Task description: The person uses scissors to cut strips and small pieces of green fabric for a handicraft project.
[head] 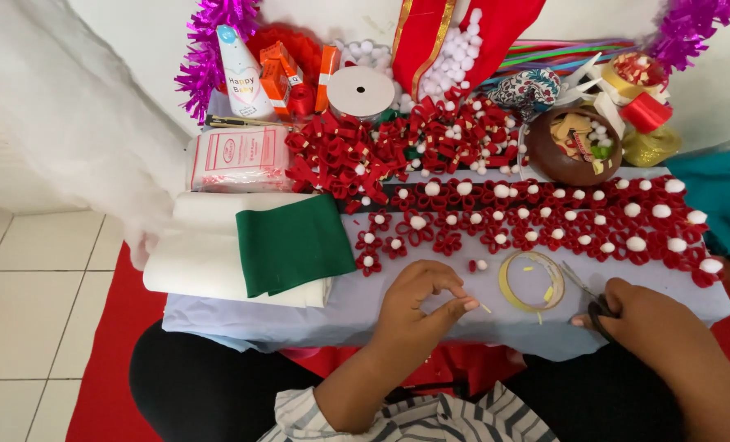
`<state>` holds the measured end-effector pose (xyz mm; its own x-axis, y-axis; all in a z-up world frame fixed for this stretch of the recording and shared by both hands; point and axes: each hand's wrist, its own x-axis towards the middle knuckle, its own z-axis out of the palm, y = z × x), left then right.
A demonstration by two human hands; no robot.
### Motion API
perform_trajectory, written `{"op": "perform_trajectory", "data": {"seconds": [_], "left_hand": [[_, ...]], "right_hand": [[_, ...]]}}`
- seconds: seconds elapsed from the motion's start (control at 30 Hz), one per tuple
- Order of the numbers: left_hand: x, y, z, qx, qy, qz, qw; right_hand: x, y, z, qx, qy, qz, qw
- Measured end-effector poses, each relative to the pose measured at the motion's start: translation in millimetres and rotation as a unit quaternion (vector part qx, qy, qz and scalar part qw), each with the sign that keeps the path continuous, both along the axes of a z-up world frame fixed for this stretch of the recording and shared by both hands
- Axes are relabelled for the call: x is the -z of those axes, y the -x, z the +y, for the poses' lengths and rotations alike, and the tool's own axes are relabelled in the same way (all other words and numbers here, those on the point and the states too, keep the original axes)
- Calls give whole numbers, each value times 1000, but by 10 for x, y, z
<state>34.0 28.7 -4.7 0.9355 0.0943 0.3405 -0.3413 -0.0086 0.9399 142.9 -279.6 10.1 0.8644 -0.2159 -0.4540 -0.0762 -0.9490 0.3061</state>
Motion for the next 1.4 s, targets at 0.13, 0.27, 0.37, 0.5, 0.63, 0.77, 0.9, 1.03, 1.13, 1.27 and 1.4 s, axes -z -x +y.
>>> {"op": "perform_trajectory", "data": {"seconds": [0.13, 0.27, 0.37, 0.5, 0.63, 0.77, 0.9, 1.03, 1.13, 1.27, 1.4], "left_hand": [[-14, 6, 31, -3, -3, -14, 1000], [13, 11, 20, 16, 8, -2, 1000], [5, 17, 12, 29, 32, 9, 999], [-31, 28, 24, 50, 66, 18, 996], [11, 21, 8, 53, 73, 20, 996], [70, 5, 6, 17, 79, 7, 997], [20, 23, 40, -41, 56, -11, 997], [-13, 18, 68, -89, 10, -41, 995], [-2, 1, 62, -122, -32, -65, 990], [12, -22, 23, -153, -87, -96, 980], [-30, -51, -8, -194, -133, -140, 962]], "right_hand": [[14, -140, 53, -41, -23, 7, 999], [59, -225, -30, -48, -94, 13, 994], [66, -214, -106, -38, -150, 3, 988], [-324, 108, 219, -3, -125, -66, 990], [-344, 517, 474, -76, -299, -209, 928], [-362, 649, 886, -278, -477, -292, 781], [-350, 694, 1359, -363, -484, -385, 697], [-168, 781, 1577, -366, -521, -452, 625], [-77, 803, 1625, -336, -546, -451, 622], [-82, 782, 1621, -296, -536, -458, 644], [68, 751, 1560, -272, -555, -470, 630]]}}
